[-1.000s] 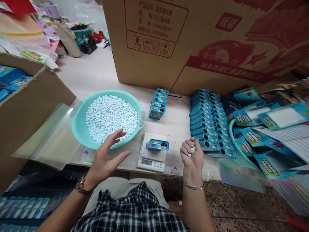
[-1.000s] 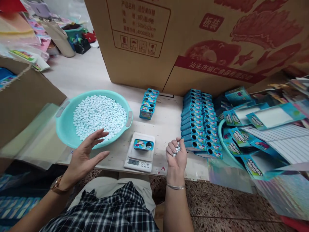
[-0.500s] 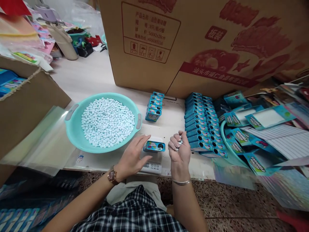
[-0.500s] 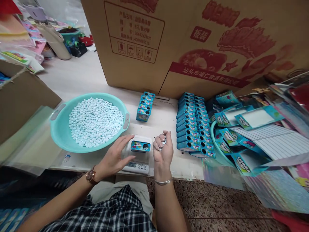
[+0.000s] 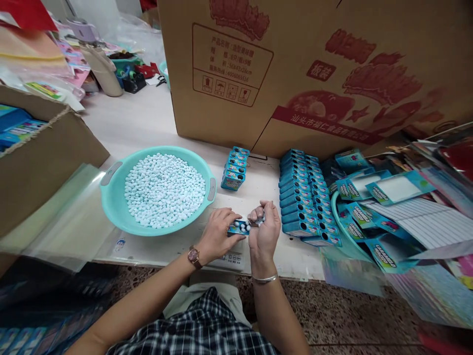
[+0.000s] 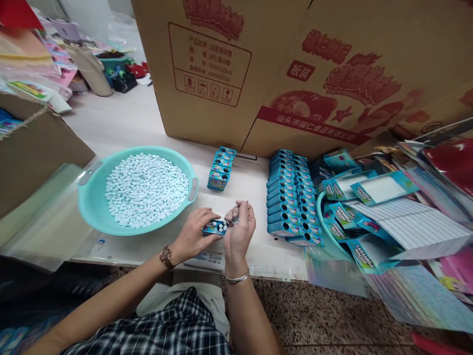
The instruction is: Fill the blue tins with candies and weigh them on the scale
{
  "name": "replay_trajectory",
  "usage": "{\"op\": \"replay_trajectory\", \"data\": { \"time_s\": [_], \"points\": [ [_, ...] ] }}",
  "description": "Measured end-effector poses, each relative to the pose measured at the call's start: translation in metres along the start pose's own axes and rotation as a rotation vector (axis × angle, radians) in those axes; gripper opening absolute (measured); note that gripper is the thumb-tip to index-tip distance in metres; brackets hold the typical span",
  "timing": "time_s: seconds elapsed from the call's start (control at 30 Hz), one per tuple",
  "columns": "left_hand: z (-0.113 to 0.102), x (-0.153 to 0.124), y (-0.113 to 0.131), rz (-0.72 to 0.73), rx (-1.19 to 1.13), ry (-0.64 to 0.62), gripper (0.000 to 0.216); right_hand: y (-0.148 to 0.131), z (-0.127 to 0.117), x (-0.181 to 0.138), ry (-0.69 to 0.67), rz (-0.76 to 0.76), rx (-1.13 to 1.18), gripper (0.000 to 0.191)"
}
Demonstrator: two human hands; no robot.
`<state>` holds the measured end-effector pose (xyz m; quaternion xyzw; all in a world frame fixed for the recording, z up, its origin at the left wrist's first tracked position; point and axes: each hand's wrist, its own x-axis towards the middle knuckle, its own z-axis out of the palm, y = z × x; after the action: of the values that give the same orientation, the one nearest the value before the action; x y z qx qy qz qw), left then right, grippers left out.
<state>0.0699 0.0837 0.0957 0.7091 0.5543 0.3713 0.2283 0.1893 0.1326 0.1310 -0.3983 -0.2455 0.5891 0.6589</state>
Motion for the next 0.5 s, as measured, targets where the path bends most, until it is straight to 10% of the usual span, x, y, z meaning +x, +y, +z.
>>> {"op": "replay_trajectory", "data": {
  "time_s": [0.27, 0.5],
  "points": [
    [0.002, 0.000, -0.001, -0.015, -0.055, 0.020, 0.042, -0.007, -0.007, 0.010, -0.023, 0.105, 0.108, 0.025],
    [-0.048, -0.017, 0.001, -0.008, -0.096, 0.143, 0.061, -0.043, -0.046, 0.030, -0.003, 0.190, 0.311, 0.017]
  ]
}}
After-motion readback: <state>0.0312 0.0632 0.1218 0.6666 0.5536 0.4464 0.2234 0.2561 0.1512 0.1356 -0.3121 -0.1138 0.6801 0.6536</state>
